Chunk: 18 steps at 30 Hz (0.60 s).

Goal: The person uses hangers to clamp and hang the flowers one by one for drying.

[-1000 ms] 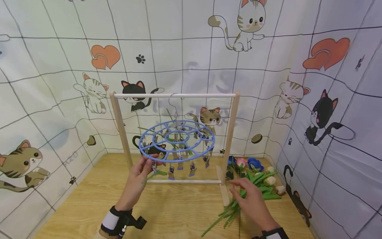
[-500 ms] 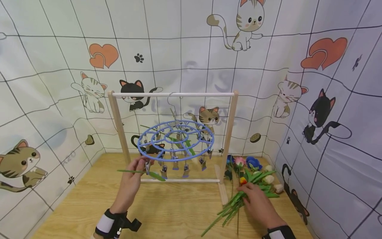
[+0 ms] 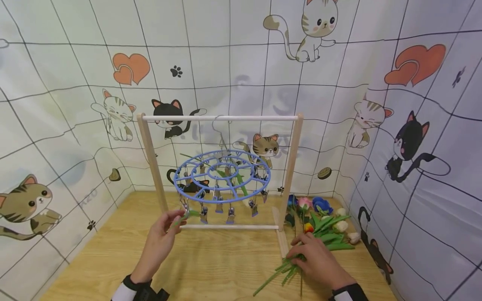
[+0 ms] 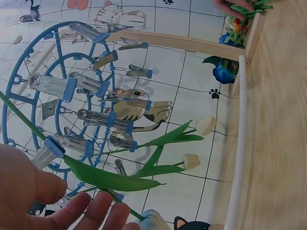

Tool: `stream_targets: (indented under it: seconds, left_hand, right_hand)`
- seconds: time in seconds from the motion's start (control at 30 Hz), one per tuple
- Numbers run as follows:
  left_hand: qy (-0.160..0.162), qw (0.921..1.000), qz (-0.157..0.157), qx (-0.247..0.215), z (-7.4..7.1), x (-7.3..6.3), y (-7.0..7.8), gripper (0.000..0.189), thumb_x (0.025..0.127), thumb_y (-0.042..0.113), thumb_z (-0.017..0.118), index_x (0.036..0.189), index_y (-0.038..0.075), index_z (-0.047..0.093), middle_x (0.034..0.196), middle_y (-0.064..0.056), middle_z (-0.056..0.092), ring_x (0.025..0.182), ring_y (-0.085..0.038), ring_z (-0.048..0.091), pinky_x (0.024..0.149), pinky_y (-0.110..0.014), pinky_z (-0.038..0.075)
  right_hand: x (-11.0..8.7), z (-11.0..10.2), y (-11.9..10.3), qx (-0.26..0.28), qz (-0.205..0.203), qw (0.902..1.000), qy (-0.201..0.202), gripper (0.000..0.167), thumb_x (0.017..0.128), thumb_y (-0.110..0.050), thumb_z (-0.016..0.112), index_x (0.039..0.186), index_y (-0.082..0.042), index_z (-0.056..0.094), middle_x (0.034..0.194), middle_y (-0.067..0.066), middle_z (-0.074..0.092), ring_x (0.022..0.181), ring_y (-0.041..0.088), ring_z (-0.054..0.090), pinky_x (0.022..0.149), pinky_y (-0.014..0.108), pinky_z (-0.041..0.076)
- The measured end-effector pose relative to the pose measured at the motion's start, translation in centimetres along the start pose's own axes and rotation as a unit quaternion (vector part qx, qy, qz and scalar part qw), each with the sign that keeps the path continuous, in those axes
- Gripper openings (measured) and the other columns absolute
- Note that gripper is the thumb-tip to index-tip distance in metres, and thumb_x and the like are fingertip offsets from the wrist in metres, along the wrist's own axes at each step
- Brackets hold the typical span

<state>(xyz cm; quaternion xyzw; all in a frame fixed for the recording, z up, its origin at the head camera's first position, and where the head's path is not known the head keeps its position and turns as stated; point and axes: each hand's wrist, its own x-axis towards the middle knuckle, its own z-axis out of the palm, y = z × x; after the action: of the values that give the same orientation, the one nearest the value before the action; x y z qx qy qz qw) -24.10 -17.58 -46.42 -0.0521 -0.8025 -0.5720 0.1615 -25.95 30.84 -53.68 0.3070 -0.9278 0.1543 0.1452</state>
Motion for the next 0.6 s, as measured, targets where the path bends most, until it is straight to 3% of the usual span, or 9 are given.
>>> stream_targets:
  seconds: [0.17, 0.3, 0.43, 0.6]
  left_hand:
    - [-0.019, 0.9995, -0.021, 0.011, 0.4, -0.5, -0.2, 0.024, 0.121, 0.014, 0.064, 0.141, 0.002, 0.072, 0.13, -0.015, 0.083, 0.118, -0.025, 0.079, 0.092, -0.019, 0.063]
    - [-0.034, 0.9991, -0.017, 0.02, 1.1, -0.9, -0.3, 0.021, 0.119, 0.011, 0.067, 0.135, 0.0, 0.074, 0.123, -0.014, 0.083, 0.111, -0.021, 0.079, 0.088, -0.02, 0.065]
    - [-0.057, 0.998, -0.009, 0.028, 2.1, -1.6, -0.1, 0.015, 0.118, 0.011, 0.068, 0.128, 0.003, 0.077, 0.12, -0.011, 0.083, 0.109, -0.021, 0.08, 0.088, -0.024, 0.068]
    - [-0.105, 0.9933, 0.014, 0.046, 3.4, -2.5, 0.5, 0.014, 0.118, 0.016, 0.07, 0.126, 0.009, 0.08, 0.12, -0.006, 0.086, 0.111, -0.024, 0.083, 0.088, -0.026, 0.069]
  right_hand:
    - [0.5, 0.2, -0.7, 0.029, -0.051, 0.9983, -0.006, 0.026, 0.089, -0.024, 0.101, 0.101, -0.043, 0.088, 0.117, -0.01, 0.076, 0.105, 0.01, 0.065, 0.084, 0.034, 0.059]
    - [0.8, 0.5, -0.7, 0.024, -0.076, 0.9968, 0.008, 0.029, 0.09, -0.016, 0.1, 0.1, -0.038, 0.085, 0.11, -0.017, 0.075, 0.101, 0.005, 0.064, 0.081, 0.031, 0.061]
    - [1.1, 0.7, -0.6, -0.008, -0.11, 0.9923, 0.057, 0.039, 0.084, -0.002, 0.101, 0.1, -0.033, 0.081, 0.103, -0.02, 0.074, 0.096, 0.003, 0.063, 0.079, 0.031, 0.06]
    - [1.6, 0.2, -0.8, -0.006, -0.127, 0.9854, 0.114, 0.048, 0.079, 0.012, 0.097, 0.103, -0.025, 0.078, 0.102, -0.017, 0.073, 0.093, 0.003, 0.062, 0.076, 0.027, 0.059]
